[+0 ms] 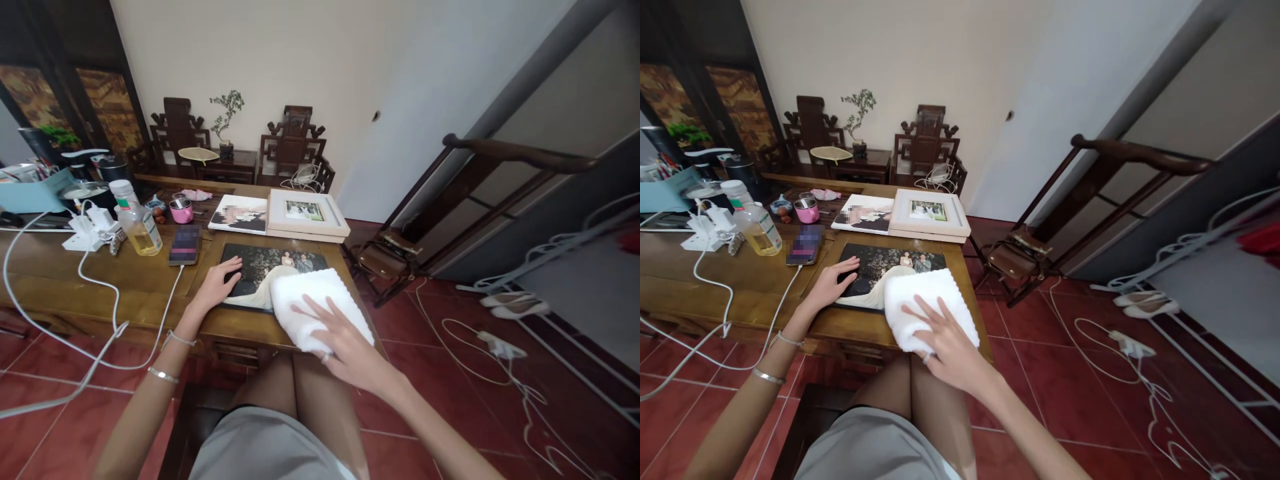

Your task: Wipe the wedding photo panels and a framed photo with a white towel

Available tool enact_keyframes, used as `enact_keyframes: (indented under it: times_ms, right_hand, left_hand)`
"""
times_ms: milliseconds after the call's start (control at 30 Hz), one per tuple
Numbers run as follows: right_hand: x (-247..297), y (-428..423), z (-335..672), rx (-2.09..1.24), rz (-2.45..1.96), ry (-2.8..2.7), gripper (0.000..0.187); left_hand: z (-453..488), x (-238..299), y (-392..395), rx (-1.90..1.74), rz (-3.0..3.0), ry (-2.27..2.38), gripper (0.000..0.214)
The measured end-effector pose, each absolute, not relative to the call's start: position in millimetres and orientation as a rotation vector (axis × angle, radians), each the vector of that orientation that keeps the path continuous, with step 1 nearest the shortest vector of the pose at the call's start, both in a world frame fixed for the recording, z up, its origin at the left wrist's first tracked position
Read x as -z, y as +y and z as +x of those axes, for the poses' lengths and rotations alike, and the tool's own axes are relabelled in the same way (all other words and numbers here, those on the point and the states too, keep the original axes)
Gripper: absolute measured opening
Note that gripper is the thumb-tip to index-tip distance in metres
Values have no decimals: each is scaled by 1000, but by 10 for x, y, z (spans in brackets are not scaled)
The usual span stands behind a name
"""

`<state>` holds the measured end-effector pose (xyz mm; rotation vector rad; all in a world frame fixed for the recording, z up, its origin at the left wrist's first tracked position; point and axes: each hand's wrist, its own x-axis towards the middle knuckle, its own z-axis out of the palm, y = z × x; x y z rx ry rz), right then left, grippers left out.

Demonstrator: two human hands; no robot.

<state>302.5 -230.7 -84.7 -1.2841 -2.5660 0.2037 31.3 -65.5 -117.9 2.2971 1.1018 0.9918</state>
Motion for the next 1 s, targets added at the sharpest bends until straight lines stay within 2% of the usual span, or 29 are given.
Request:
enact_keyframes:
  times_ms: [133, 333, 467, 633, 833, 1000]
  right_hand:
    - [905, -2011, 3137, -146, -1362, -2495, 23]
    - [990, -981, 3389, -22, -1611, -2361, 35]
    - [981, -693, 3391, -27, -1672, -2336, 37]
    - [993, -1201, 3270, 24, -1581, -2414, 33]
    - [855, -2228, 3079, -183, -1363, -2554, 25]
    - [789, -2201, 3069, -269, -1357, -2568, 25]
  left_hand:
    - [301, 1189, -647, -985, 2336, 1079, 36]
    - [291, 1180, -648, -976, 2314, 1081, 36]
    - [294, 1170, -646, -975, 2284, 1088, 35]
    - [305, 1162, -649, -990, 2262, 1095, 34]
    - [315, 1167, -658, -1007, 2265, 1089, 35]
    - [302, 1184, -651, -1000, 2277, 1064, 35]
